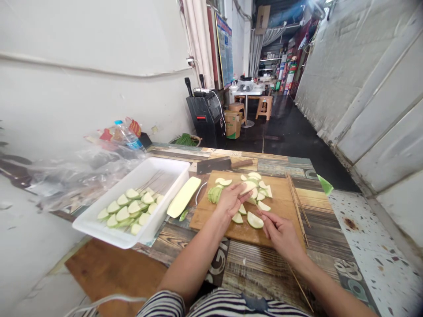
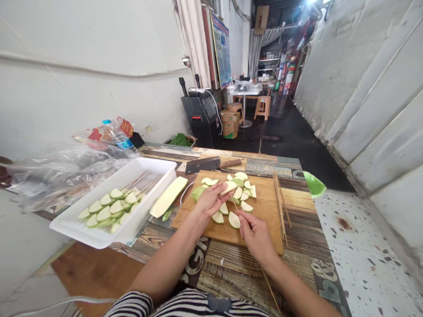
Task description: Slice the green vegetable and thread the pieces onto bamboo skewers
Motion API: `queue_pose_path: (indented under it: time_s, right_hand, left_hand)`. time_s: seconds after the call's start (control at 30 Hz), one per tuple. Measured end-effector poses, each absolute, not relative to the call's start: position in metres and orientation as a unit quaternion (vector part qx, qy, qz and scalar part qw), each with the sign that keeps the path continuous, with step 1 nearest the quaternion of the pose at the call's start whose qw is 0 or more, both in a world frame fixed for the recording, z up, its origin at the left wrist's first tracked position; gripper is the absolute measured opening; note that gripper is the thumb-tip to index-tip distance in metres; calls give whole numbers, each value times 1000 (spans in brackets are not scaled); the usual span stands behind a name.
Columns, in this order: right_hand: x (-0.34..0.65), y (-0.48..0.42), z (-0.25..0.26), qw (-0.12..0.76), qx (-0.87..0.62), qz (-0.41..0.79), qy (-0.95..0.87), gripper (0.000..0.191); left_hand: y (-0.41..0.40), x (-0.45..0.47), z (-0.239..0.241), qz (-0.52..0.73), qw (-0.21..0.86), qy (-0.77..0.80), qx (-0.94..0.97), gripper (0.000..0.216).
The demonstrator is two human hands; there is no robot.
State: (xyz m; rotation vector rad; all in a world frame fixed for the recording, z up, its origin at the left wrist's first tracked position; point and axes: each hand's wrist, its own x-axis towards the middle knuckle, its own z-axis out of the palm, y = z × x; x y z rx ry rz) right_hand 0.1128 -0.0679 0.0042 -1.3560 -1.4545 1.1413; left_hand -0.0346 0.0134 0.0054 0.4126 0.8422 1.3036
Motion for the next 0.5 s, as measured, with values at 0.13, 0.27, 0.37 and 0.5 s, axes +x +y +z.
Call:
queue_pose_path:
  time_s: [0.13, 0.27, 0.37, 0.5]
  right_hand:
    - [113, -68, 4, 408, -540, 453, -581, 36]
    - [113, -67, 4, 406, -542, 448, -584, 38]
    - [113, -67, 3, 406, -544, 447, -583, 38]
    - [113, -67, 2, 404, -543, 450, -582, 39]
  left_hand:
    - [14, -35, 5, 583, 696, 377, 186, 9]
    - [14, -35, 4, 582, 696, 377, 185, 8]
    - [13, -34, 5, 580, 699, 375, 184, 8]
    - [12, -33, 8, 583, 697, 376, 182, 6]
